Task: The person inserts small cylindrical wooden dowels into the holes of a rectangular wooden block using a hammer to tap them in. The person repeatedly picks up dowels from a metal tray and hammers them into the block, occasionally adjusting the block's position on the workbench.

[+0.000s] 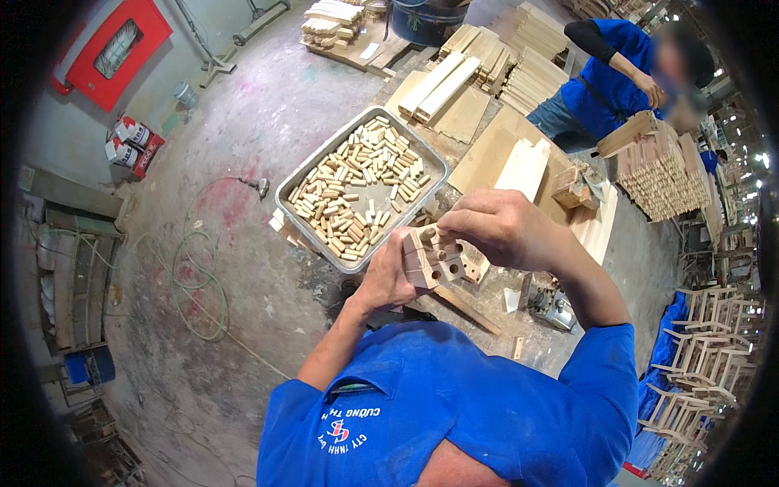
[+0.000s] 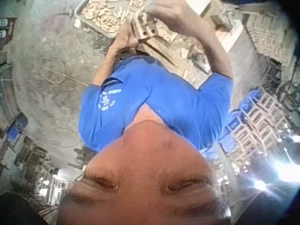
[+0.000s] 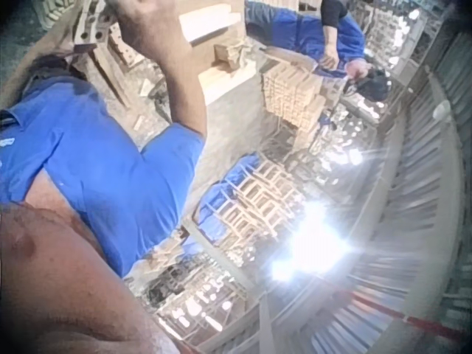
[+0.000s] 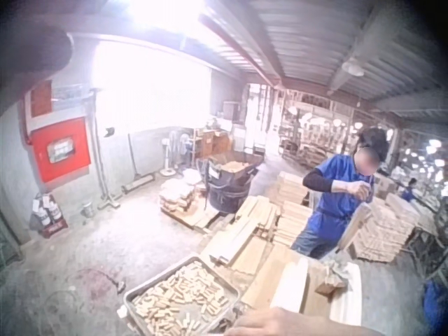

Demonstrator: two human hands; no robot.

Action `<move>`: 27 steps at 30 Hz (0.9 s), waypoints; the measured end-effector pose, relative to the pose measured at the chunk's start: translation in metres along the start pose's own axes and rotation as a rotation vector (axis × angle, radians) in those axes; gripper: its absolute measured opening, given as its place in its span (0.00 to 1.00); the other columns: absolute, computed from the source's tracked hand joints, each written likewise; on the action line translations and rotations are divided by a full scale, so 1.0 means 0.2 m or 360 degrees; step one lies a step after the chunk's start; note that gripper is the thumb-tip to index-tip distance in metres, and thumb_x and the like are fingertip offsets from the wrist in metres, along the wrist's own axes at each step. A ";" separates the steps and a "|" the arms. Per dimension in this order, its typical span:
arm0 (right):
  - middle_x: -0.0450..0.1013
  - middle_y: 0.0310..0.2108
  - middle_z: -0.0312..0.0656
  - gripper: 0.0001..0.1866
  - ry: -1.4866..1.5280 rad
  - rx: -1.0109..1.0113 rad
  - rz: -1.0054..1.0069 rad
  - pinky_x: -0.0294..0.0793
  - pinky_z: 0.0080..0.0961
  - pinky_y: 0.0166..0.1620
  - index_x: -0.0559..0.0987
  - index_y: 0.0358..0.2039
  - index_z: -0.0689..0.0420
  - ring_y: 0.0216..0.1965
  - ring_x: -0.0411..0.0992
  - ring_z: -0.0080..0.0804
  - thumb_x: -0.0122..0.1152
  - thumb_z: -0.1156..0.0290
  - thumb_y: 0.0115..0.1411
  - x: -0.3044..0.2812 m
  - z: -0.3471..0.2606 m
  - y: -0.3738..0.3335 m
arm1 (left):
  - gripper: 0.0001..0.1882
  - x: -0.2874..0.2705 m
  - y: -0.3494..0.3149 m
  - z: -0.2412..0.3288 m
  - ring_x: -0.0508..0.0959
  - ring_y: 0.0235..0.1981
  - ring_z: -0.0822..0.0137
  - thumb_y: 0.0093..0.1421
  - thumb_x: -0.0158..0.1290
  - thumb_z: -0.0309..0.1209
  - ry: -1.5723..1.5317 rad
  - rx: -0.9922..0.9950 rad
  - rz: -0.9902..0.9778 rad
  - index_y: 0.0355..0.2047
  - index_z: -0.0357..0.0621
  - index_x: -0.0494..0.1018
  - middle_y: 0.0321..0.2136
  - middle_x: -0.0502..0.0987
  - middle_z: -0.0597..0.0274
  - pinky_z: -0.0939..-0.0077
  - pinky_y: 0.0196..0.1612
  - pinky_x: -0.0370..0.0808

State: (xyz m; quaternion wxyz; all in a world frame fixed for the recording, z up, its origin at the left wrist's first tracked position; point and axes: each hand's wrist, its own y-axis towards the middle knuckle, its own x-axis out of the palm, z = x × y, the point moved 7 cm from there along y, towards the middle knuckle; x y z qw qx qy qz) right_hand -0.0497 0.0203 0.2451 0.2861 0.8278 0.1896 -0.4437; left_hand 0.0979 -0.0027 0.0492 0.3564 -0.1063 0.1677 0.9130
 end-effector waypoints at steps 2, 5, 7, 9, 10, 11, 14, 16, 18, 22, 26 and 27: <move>0.80 0.35 0.44 0.11 -0.0034 0.0017 -0.0048 0.82 0.38 0.40 0.82 0.45 0.59 0.39 0.82 0.44 0.71 0.78 0.62 -0.01 -0.02 0.00 | 0.49 0.00 -0.01 0.00 0.82 0.51 0.41 0.49 0.79 0.39 0.0035 0.0053 -0.0004 0.65 0.45 0.61 0.51 0.78 0.45 0.53 0.52 0.80; 0.81 0.35 0.44 0.11 0.0176 0.0131 0.0128 0.82 0.37 0.40 0.82 0.44 0.59 0.38 0.83 0.43 0.71 0.80 0.62 -0.11 0.04 0.00 | 0.48 0.02 0.01 0.05 0.82 0.51 0.41 0.50 0.79 0.38 0.0049 0.0133 -0.0030 0.65 0.44 0.63 0.52 0.77 0.45 0.53 0.53 0.80; 0.85 0.39 0.44 0.08 0.0208 0.0284 0.0370 0.84 0.32 0.43 0.86 0.44 0.58 0.40 0.85 0.39 0.73 0.79 0.64 -0.29 0.08 0.02 | 0.46 0.02 0.03 0.10 0.82 0.51 0.42 0.50 0.78 0.36 -0.0003 0.0237 -0.0069 0.65 0.44 0.64 0.53 0.77 0.46 0.53 0.54 0.80; 0.86 0.41 0.45 0.09 0.0274 0.0288 0.0349 0.84 0.29 0.44 0.86 0.45 0.58 0.40 0.85 0.35 0.72 0.80 0.64 -0.32 0.08 0.02 | 0.45 0.04 0.04 0.11 0.82 0.52 0.42 0.50 0.78 0.35 -0.0007 0.0232 -0.0077 0.65 0.45 0.66 0.53 0.77 0.47 0.54 0.55 0.80; 0.85 0.40 0.43 0.09 0.0310 0.0347 0.0377 0.84 0.27 0.42 0.86 0.46 0.60 0.39 0.85 0.31 0.71 0.80 0.66 -0.31 0.10 0.01 | 0.46 0.05 0.04 0.11 0.82 0.52 0.43 0.50 0.78 0.35 -0.0005 0.0217 -0.0065 0.65 0.45 0.66 0.54 0.77 0.47 0.54 0.55 0.80; 0.85 0.38 0.41 0.08 0.0346 0.0406 0.0405 0.84 0.24 0.40 0.86 0.47 0.61 0.38 0.84 0.27 0.69 0.80 0.68 -0.28 0.14 -0.03 | 0.46 0.06 0.04 0.10 0.82 0.52 0.43 0.49 0.78 0.35 -0.0004 0.0202 -0.0052 0.65 0.45 0.66 0.54 0.77 0.48 0.55 0.55 0.80; 0.84 0.37 0.38 0.08 0.0750 0.0802 0.0542 0.83 0.21 0.38 0.86 0.50 0.63 0.37 0.82 0.20 0.66 0.78 0.72 -0.18 0.29 -0.19 | 0.48 0.04 0.01 0.02 0.82 0.53 0.45 0.48 0.79 0.35 -0.0164 0.0123 0.0027 0.66 0.45 0.64 0.53 0.77 0.48 0.55 0.56 0.80; 0.83 0.37 0.36 0.08 0.0916 0.1102 0.0595 0.82 0.19 0.38 0.86 0.49 0.63 0.36 0.79 0.17 0.65 0.74 0.75 -0.07 0.39 -0.35 | 0.50 0.02 -0.08 -0.10 0.82 0.53 0.49 0.46 0.80 0.37 -0.0319 -0.0071 0.0042 0.66 0.43 0.63 0.53 0.77 0.48 0.55 0.55 0.81; 0.86 0.38 0.40 0.11 0.0625 0.1317 0.0373 0.81 0.26 0.43 0.87 0.50 0.60 0.37 0.81 0.24 0.70 0.70 0.70 0.05 0.45 -0.52 | 0.52 -0.05 -0.19 -0.21 0.81 0.55 0.51 0.44 0.81 0.38 -0.0064 -0.0105 0.0052 0.66 0.42 0.63 0.55 0.76 0.48 0.55 0.59 0.79; 0.85 0.40 0.51 0.15 -0.0138 0.1538 -0.0291 0.82 0.41 0.47 0.86 0.51 0.57 0.41 0.84 0.48 0.69 0.70 0.64 0.44 0.56 -1.03 | 0.42 -0.10 -0.20 -0.12 0.80 0.59 0.55 0.48 0.81 0.39 -0.0004 0.0059 0.0125 0.61 0.43 0.76 0.58 0.80 0.53 0.57 0.65 0.76; 0.84 0.42 0.51 0.17 -0.0239 0.1757 -0.0388 0.81 0.46 0.51 0.85 0.53 0.56 0.46 0.83 0.51 0.67 0.69 0.64 0.63 0.63 -1.17 | 0.51 -0.12 -0.18 -0.01 0.76 0.63 0.54 0.44 0.83 0.35 -0.0007 0.0207 0.0179 0.67 0.41 0.69 0.66 0.72 0.50 0.59 0.66 0.75; 0.84 0.45 0.50 0.18 -0.0117 0.1747 -0.0272 0.81 0.48 0.52 0.85 0.54 0.55 0.48 0.83 0.50 0.67 0.68 0.64 0.66 0.66 -1.12 | 0.51 -0.11 -0.19 -0.02 0.76 0.63 0.54 0.44 0.83 0.35 -0.0104 0.0137 0.0187 0.67 0.41 0.70 0.66 0.73 0.50 0.59 0.66 0.75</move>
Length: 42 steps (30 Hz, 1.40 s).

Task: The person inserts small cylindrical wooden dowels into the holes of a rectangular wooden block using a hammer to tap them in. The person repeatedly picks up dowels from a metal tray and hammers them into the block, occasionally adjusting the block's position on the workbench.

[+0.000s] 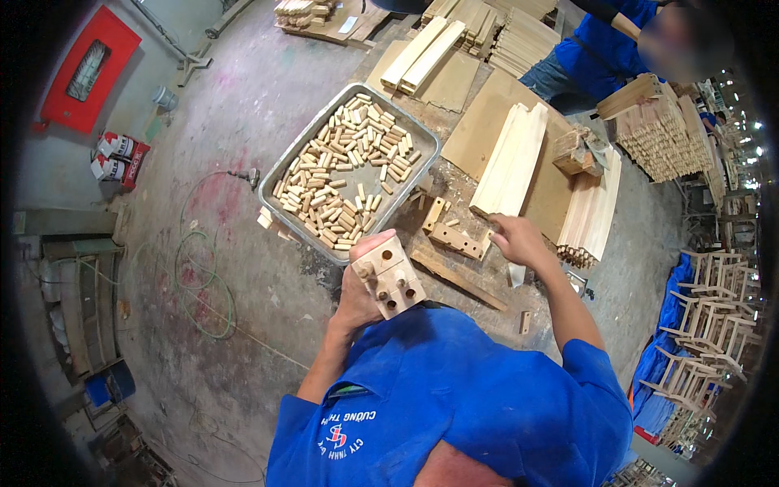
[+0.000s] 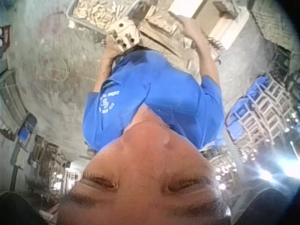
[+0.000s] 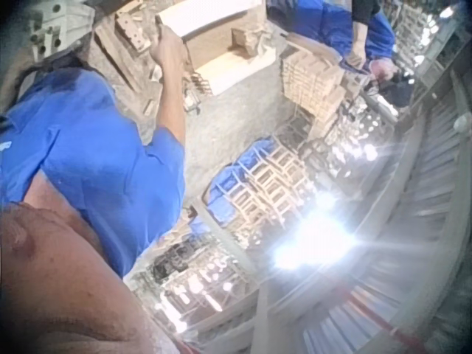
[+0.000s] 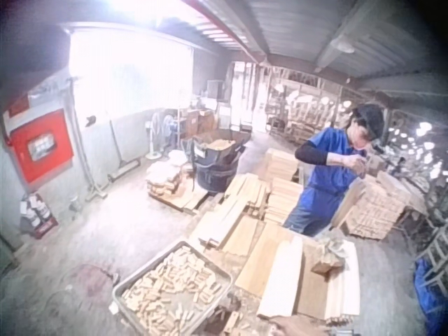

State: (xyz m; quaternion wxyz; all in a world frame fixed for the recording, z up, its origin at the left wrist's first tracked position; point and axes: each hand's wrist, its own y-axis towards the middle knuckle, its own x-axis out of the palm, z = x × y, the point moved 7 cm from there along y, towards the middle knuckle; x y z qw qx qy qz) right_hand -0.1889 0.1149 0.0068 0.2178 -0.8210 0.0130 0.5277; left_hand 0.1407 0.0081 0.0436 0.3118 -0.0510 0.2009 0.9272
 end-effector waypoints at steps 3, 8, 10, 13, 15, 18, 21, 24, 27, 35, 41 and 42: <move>0.84 0.46 0.50 0.17 0.0420 -0.0214 0.0078 0.81 0.48 0.52 0.85 0.53 0.53 0.49 0.82 0.53 0.67 0.65 0.65 0.06 -0.27 0.31 | 0.49 0.02 0.00 0.01 0.76 0.64 0.54 0.43 0.82 0.35 0.0035 -0.0015 0.0000 0.65 0.41 0.71 0.65 0.74 0.48 0.58 0.65 0.75; 0.79 0.47 0.50 0.15 0.0138 -0.0555 0.0257 0.81 0.49 0.50 0.85 0.52 0.52 0.50 0.81 0.51 0.65 0.68 0.65 0.18 -0.70 0.83 | 0.50 0.06 0.08 0.00 0.78 0.61 0.49 0.48 0.80 0.38 0.0053 0.0006 -0.0075 0.67 0.41 0.64 0.64 0.74 0.45 0.57 0.62 0.77; 0.77 0.47 0.50 0.16 -0.0148 -0.0573 0.0214 0.81 0.48 0.49 0.85 0.53 0.51 0.49 0.81 0.51 0.64 0.70 0.64 0.25 -0.80 0.97 | 0.51 0.06 0.06 -0.04 0.78 0.61 0.50 0.48 0.80 0.38 -0.0051 -0.0160 -0.0078 0.67 0.41 0.64 0.64 0.74 0.45 0.57 0.63 0.76; 0.74 0.46 0.50 0.13 -0.0238 -0.0750 0.0181 0.81 0.50 0.46 0.85 0.47 0.51 0.49 0.80 0.53 0.63 0.71 0.63 0.31 -0.88 1.03 | 0.50 0.04 0.01 -0.10 0.78 0.60 0.48 0.50 0.79 0.41 0.0163 -0.0290 -0.0070 0.68 0.38 0.65 0.60 0.74 0.46 0.56 0.63 0.76; 0.74 0.44 0.50 0.10 -0.0252 -0.0846 0.0255 0.80 0.49 0.44 0.84 0.44 0.52 0.47 0.80 0.52 0.66 0.70 0.61 0.31 -0.88 1.03 | 0.49 0.04 -0.02 -0.14 0.78 0.59 0.46 0.51 0.77 0.41 0.0185 -0.0399 -0.0108 0.68 0.37 0.67 0.59 0.74 0.45 0.54 0.62 0.75; 0.73 0.48 0.48 0.10 -0.0281 -0.0834 0.0097 0.81 0.47 0.49 0.82 0.44 0.51 0.54 0.78 0.50 0.65 0.69 0.61 0.30 -0.86 1.05 | 0.49 0.05 0.02 -0.12 0.78 0.58 0.45 0.51 0.77 0.40 0.0220 -0.0298 -0.0121 0.68 0.37 0.65 0.58 0.74 0.45 0.53 0.61 0.76; 0.80 0.41 0.48 0.07 0.0371 -0.0881 0.0310 0.80 0.42 0.43 0.82 0.44 0.55 0.40 0.80 0.47 0.66 0.68 0.68 0.12 -0.85 0.97 | 0.49 0.05 0.07 -0.07 0.80 0.55 0.42 0.51 0.76 0.38 0.0124 -0.0176 -0.0103 0.68 0.37 0.61 0.57 0.75 0.44 0.52 0.59 0.77; 0.83 0.35 0.43 0.06 0.0831 -0.0972 0.0160 0.77 0.29 0.37 0.84 0.46 0.57 0.30 0.78 0.32 0.68 0.71 0.71 -0.17 -0.94 0.76 | 0.46 0.03 0.07 -0.01 0.81 0.54 0.41 0.53 0.75 0.35 0.0235 -0.0092 -0.0012 0.67 0.38 0.61 0.57 0.76 0.42 0.51 0.58 0.78; 0.82 0.34 0.38 0.08 0.0777 -0.1264 0.0060 0.75 0.26 0.35 0.87 0.47 0.55 0.30 0.75 0.26 0.72 0.74 0.68 -0.63 -1.12 0.42 | 0.44 0.02 0.08 0.03 0.82 0.54 0.40 0.55 0.75 0.35 0.0248 -0.0118 0.0033 0.66 0.39 0.62 0.55 0.77 0.42 0.50 0.56 0.79; 0.78 0.40 0.45 0.12 0.0401 -0.1674 -0.0132 0.77 0.38 0.43 0.84 0.49 0.58 0.42 0.79 0.43 0.70 0.80 0.66 -0.87 -1.32 0.00 | 0.51 0.05 0.12 0.02 0.82 0.54 0.48 0.50 0.78 0.39 0.0225 -0.0088 -0.0004 0.68 0.42 0.60 0.55 0.77 0.50 0.55 0.58 0.79; 0.73 0.39 0.46 0.09 0.0009 -0.1669 -0.0203 0.78 0.42 0.43 0.80 0.47 0.59 0.41 0.77 0.47 0.67 0.78 0.67 -0.85 -1.38 -0.04 | 0.51 0.06 0.10 0.03 0.82 0.53 0.49 0.48 0.79 0.38 0.0239 -0.0136 -0.0007 0.66 0.44 0.59 0.54 0.77 0.51 0.56 0.56 0.79; 0.73 0.38 0.46 0.10 -0.0058 -0.1691 -0.0211 0.78 0.42 0.43 0.80 0.47 0.59 0.40 0.77 0.48 0.67 0.78 0.66 -0.85 -1.39 -0.04 | 0.51 0.07 0.10 0.04 0.82 0.53 0.49 0.48 0.79 0.38 0.0243 -0.0125 0.0000 0.65 0.44 0.59 0.54 0.77 0.51 0.56 0.56 0.79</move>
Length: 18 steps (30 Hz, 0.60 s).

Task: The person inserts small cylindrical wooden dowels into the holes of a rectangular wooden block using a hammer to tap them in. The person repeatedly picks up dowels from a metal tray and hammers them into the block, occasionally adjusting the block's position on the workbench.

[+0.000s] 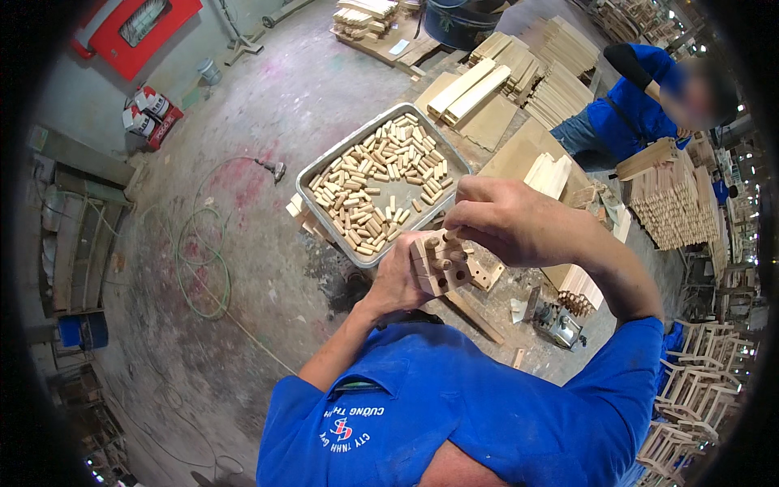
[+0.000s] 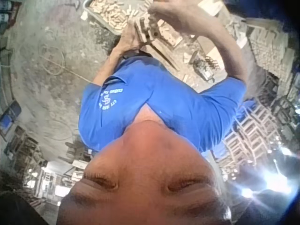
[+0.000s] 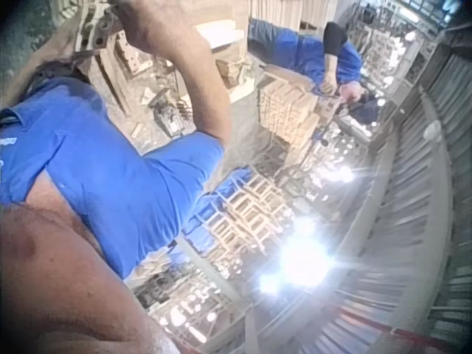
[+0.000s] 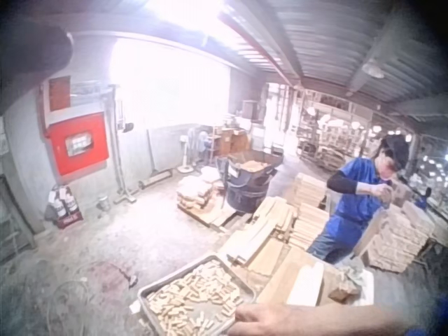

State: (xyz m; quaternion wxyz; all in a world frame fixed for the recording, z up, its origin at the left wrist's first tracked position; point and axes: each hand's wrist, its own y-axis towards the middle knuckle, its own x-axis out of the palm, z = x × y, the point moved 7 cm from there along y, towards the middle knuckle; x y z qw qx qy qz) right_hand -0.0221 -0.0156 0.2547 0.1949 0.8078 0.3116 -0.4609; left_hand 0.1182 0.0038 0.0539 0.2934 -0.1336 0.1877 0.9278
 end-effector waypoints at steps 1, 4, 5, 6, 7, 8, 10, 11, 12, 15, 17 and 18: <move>0.72 0.38 0.46 0.10 -0.0053 -0.0018 -0.0039 0.78 0.42 0.42 0.80 0.46 0.59 0.40 0.77 0.48 0.67 0.78 0.65 0.00 -0.01 0.00 | 0.50 0.00 0.00 0.00 0.82 0.53 0.49 0.48 0.79 0.38 0.0003 0.0003 0.0003 0.64 0.44 0.59 0.54 0.77 0.51 0.56 0.56 0.79; 0.73 0.40 0.51 0.08 -0.0095 -0.0064 -0.0162 0.79 0.46 0.48 0.78 0.41 0.64 0.45 0.77 0.51 0.64 0.78 0.61 0.01 -0.05 0.04 | 0.50 0.00 -0.01 0.00 0.82 0.52 0.48 0.47 0.80 0.38 0.0002 0.0031 0.0016 0.63 0.44 0.59 0.54 0.76 0.50 0.55 0.55 0.79; 0.73 0.40 0.51 0.09 -0.0096 -0.0080 -0.0169 0.79 0.46 0.48 0.78 0.42 0.64 0.45 0.77 0.51 0.64 0.78 0.61 0.01 -0.05 0.04 | 0.50 0.00 -0.01 0.00 0.82 0.52 0.48 0.47 0.80 0.38 -0.0001 0.0049 0.0023 0.63 0.44 0.60 0.54 0.76 0.50 0.55 0.55 0.79; 0.73 0.40 0.51 0.09 -0.0097 -0.0099 -0.0178 0.79 0.46 0.48 0.78 0.42 0.65 0.46 0.77 0.51 0.63 0.78 0.61 0.01 -0.05 0.04 | 0.50 0.00 0.00 0.00 0.82 0.52 0.48 0.47 0.80 0.38 -0.0003 0.0065 0.0032 0.63 0.44 0.60 0.54 0.76 0.50 0.55 0.55 0.79; 0.73 0.40 0.51 0.09 -0.0099 -0.0118 -0.0186 0.79 0.46 0.48 0.78 0.42 0.65 0.46 0.77 0.50 0.63 0.78 0.62 0.01 -0.05 0.05 | 0.50 -0.01 0.00 0.01 0.82 0.52 0.48 0.47 0.80 0.38 0.0010 0.0109 0.0046 0.63 0.44 0.59 0.54 0.75 0.50 0.54 0.55 0.79; 0.73 0.41 0.50 0.09 -0.0109 -0.0115 -0.0186 0.79 0.46 0.48 0.78 0.42 0.65 0.46 0.77 0.50 0.63 0.78 0.61 0.01 -0.05 0.05 | 0.50 -0.01 0.00 0.01 0.81 0.52 0.47 0.48 0.80 0.38 0.0024 0.0152 0.0060 0.63 0.44 0.59 0.54 0.75 0.50 0.54 0.55 0.79; 0.72 0.41 0.50 0.08 -0.0124 -0.0107 -0.0184 0.79 0.46 0.48 0.77 0.41 0.65 0.46 0.77 0.50 0.63 0.78 0.61 0.02 -0.06 0.05 | 0.49 -0.02 0.00 0.03 0.81 0.52 0.47 0.48 0.80 0.38 0.0058 0.0201 0.0081 0.63 0.44 0.60 0.54 0.74 0.50 0.53 0.55 0.79; 0.72 0.40 0.50 0.08 -0.0157 -0.0127 -0.0170 0.79 0.46 0.48 0.77 0.41 0.65 0.46 0.77 0.50 0.63 0.78 0.62 0.02 -0.07 0.05 | 0.49 -0.02 0.01 0.04 0.81 0.52 0.47 0.49 0.80 0.39 0.0079 0.0209 0.0089 0.63 0.44 0.60 0.54 0.74 0.50 0.53 0.55 0.79; 0.72 0.40 0.50 0.07 -0.0190 -0.0143 -0.0151 0.79 0.45 0.48 0.77 0.40 0.65 0.46 0.76 0.50 0.62 0.78 0.62 0.02 -0.07 0.05 | 0.49 -0.02 0.01 0.05 0.81 0.52 0.47 0.49 0.80 0.39 0.0099 0.0219 0.0091 0.63 0.44 0.60 0.54 0.74 0.50 0.53 0.55 0.78; 0.71 0.39 0.49 0.07 -0.0246 -0.0193 -0.0173 0.79 0.45 0.48 0.76 0.39 0.65 0.44 0.76 0.49 0.61 0.76 0.63 0.02 -0.07 0.06 | 0.46 -0.03 0.01 0.06 0.82 0.54 0.43 0.54 0.78 0.39 0.0061 0.0199 0.0069 0.65 0.43 0.61 0.55 0.77 0.46 0.50 0.55 0.81; 0.71 0.39 0.48 0.07 -0.0260 -0.0225 -0.0200 0.79 0.45 0.47 0.76 0.39 0.64 0.43 0.76 0.48 0.61 0.75 0.63 0.03 -0.07 0.06 | 0.46 -0.04 0.02 0.07 0.82 0.54 0.43 0.54 0.78 0.38 0.0020 0.0219 0.0095 0.65 0.43 0.61 0.55 0.77 0.45 0.50 0.55 0.81; 0.70 0.39 0.48 0.07 -0.0263 -0.0240 -0.0205 0.79 0.45 0.46 0.76 0.40 0.64 0.43 0.76 0.48 0.61 0.75 0.63 0.04 -0.06 0.06 | 0.46 -0.04 0.02 0.07 0.82 0.54 0.43 0.54 0.78 0.38 0.0001 0.0228 0.0108 0.65 0.43 0.62 0.55 0.77 0.45 0.51 0.55 0.81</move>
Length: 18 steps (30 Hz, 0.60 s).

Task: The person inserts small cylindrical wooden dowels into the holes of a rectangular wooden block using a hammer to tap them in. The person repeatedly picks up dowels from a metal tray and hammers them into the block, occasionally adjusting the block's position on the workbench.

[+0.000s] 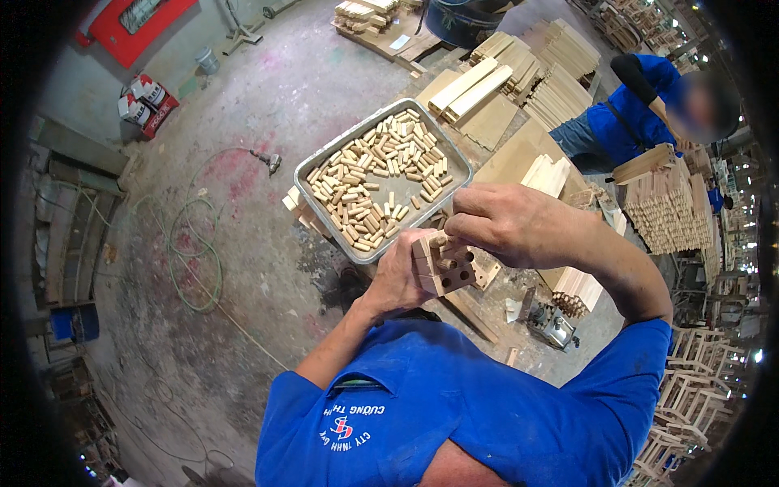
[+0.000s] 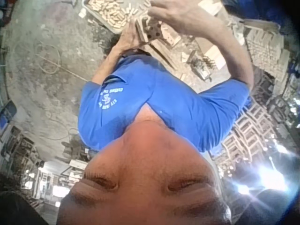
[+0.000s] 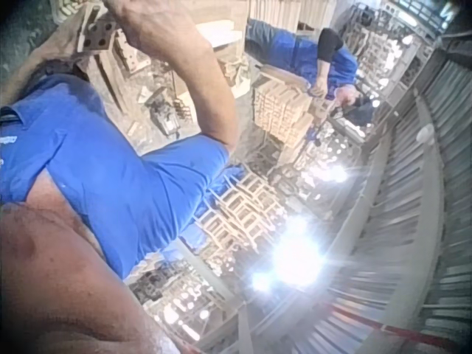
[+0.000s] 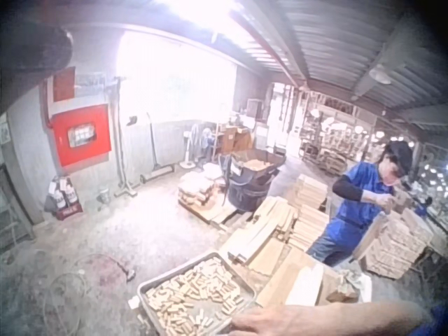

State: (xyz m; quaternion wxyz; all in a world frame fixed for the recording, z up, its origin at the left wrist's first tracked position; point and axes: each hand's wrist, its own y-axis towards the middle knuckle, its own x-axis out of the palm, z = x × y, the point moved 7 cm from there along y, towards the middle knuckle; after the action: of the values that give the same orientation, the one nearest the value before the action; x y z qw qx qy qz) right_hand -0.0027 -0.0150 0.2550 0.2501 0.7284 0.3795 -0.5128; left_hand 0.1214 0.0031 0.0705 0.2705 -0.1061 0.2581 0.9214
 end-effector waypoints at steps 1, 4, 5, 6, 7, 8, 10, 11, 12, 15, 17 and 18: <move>0.70 0.38 0.48 0.07 -0.0004 -0.0015 -0.0004 0.79 0.45 0.45 0.76 0.40 0.63 0.42 0.76 0.47 0.61 0.74 0.63 0.01 0.01 0.00 | 0.46 0.00 0.00 0.00 0.82 0.54 0.43 0.54 0.78 0.38 -0.0015 -0.0015 -0.0005 0.65 0.43 0.62 0.55 0.77 0.45 0.51 0.55 0.81; 0.70 0.37 0.47 0.08 0.0054 -0.0020 -0.0027 0.78 0.44 0.44 0.75 0.41 0.62 0.40 0.76 0.47 0.61 0.74 0.63 0.04 0.01 -0.01 | 0.46 0.00 -0.01 0.00 0.82 0.53 0.42 0.53 0.78 0.38 -0.0038 -0.0042 -0.0003 0.65 0.43 0.61 0.54 0.77 0.44 0.50 0.56 0.81; 0.70 0.37 0.46 0.08 0.0099 -0.0035 0.0017 0.78 0.44 0.43 0.75 0.40 0.61 0.40 0.76 0.47 0.62 0.74 0.63 0.04 0.03 -0.01 | 0.46 0.00 0.00 0.00 0.82 0.53 0.42 0.53 0.78 0.38 -0.0030 -0.0037 0.0008 0.65 0.43 0.61 0.54 0.77 0.44 0.50 0.56 0.80; 0.70 0.37 0.46 0.08 0.0144 -0.0050 0.0063 0.78 0.44 0.43 0.75 0.40 0.61 0.39 0.76 0.47 0.62 0.74 0.63 0.05 0.04 -0.01 | 0.47 -0.01 0.00 0.00 0.82 0.53 0.41 0.52 0.78 0.38 -0.0021 -0.0033 0.0018 0.65 0.42 0.61 0.54 0.78 0.44 0.50 0.56 0.80; 0.70 0.36 0.46 0.08 0.0190 -0.0064 0.0108 0.78 0.43 0.42 0.75 0.40 0.60 0.39 0.76 0.47 0.63 0.74 0.63 0.05 0.05 -0.02 | 0.47 -0.01 0.00 -0.01 0.82 0.53 0.41 0.52 0.79 0.38 -0.0027 -0.0038 0.0021 0.65 0.42 0.61 0.54 0.77 0.44 0.50 0.56 0.80; 0.70 0.36 0.46 0.09 0.0206 -0.0046 0.0115 0.78 0.43 0.42 0.75 0.41 0.60 0.39 0.76 0.47 0.64 0.74 0.63 0.05 0.05 -0.02 | 0.47 0.00 0.00 -0.01 0.82 0.53 0.41 0.52 0.79 0.38 -0.0033 -0.0042 0.0022 0.65 0.42 0.61 0.54 0.77 0.44 0.50 0.56 0.80; 0.70 0.36 0.46 0.10 0.0236 -0.0012 0.0128 0.78 0.43 0.41 0.76 0.42 0.60 0.39 0.76 0.48 0.66 0.73 0.62 0.06 0.06 -0.03 | 0.47 0.00 0.00 -0.01 0.82 0.53 0.40 0.52 0.79 0.38 -0.0003 -0.0036 0.0020 0.65 0.42 0.62 0.54 0.77 0.43 0.50 0.56 0.80; 0.72 0.36 0.46 0.12 0.0256 -0.0001 0.0130 0.78 0.42 0.41 0.77 0.45 0.60 0.38 0.77 0.46 0.67 0.74 0.63 0.06 0.06 -0.03 | 0.47 0.00 0.00 -0.01 0.82 0.53 0.40 0.52 0.79 0.38 0.0032 -0.0026 0.0014 0.65 0.42 0.62 0.54 0.77 0.43 0.50 0.56 0.80; 0.73 0.36 0.46 0.14 0.0270 0.0008 0.0132 0.78 0.41 0.41 0.78 0.48 0.59 0.38 0.78 0.45 0.68 0.74 0.64 0.05 0.07 -0.03 | 0.47 0.00 0.00 -0.02 0.82 0.53 0.40 0.51 0.79 0.38 0.0068 -0.0012 0.0011 0.65 0.42 0.62 0.54 0.77 0.42 0.50 0.56 0.80; 0.77 0.35 0.44 0.21 0.0801 0.0150 0.0158 0.79 0.37 0.39 0.78 0.59 0.58 0.36 0.79 0.36 0.69 0.74 0.67 0.01 0.16 -0.05 | 0.52 0.01 -0.02 -0.05 0.83 0.51 0.45 0.47 0.82 0.40 -0.0016 -0.0008 0.0067 0.66 0.42 0.62 0.54 0.77 0.47 0.52 0.54 0.80; 0.81 0.34 0.37 0.27 0.1149 0.0244 0.0372 0.79 0.29 0.38 0.76 0.68 0.54 0.33 0.77 0.22 0.70 0.72 0.70 0.03 0.32 -0.10 | 0.54 0.01 -0.05 -0.07 0.83 0.52 0.46 0.46 0.82 0.41 -0.0027 -0.0019 0.0073 0.67 0.42 0.62 0.55 0.78 0.47 0.53 0.55 0.80; 0.80 0.37 0.35 0.19 0.1577 0.0667 0.0485 0.79 0.22 0.39 0.80 0.62 0.61 0.34 0.77 0.19 0.66 0.74 0.72 0.12 0.49 -0.14 | 0.55 0.01 -0.07 -0.08 0.83 0.53 0.46 0.46 0.83 0.41 -0.0031 -0.0031 0.0082 0.67 0.41 0.62 0.55 0.78 0.47 0.54 0.56 0.80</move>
State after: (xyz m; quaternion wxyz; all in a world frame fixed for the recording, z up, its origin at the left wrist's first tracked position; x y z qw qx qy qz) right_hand -0.0761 -0.0646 0.1986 -0.0372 0.9630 0.2321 -0.1316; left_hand 0.1283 0.0049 0.0504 0.2483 -0.0931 0.2490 0.9315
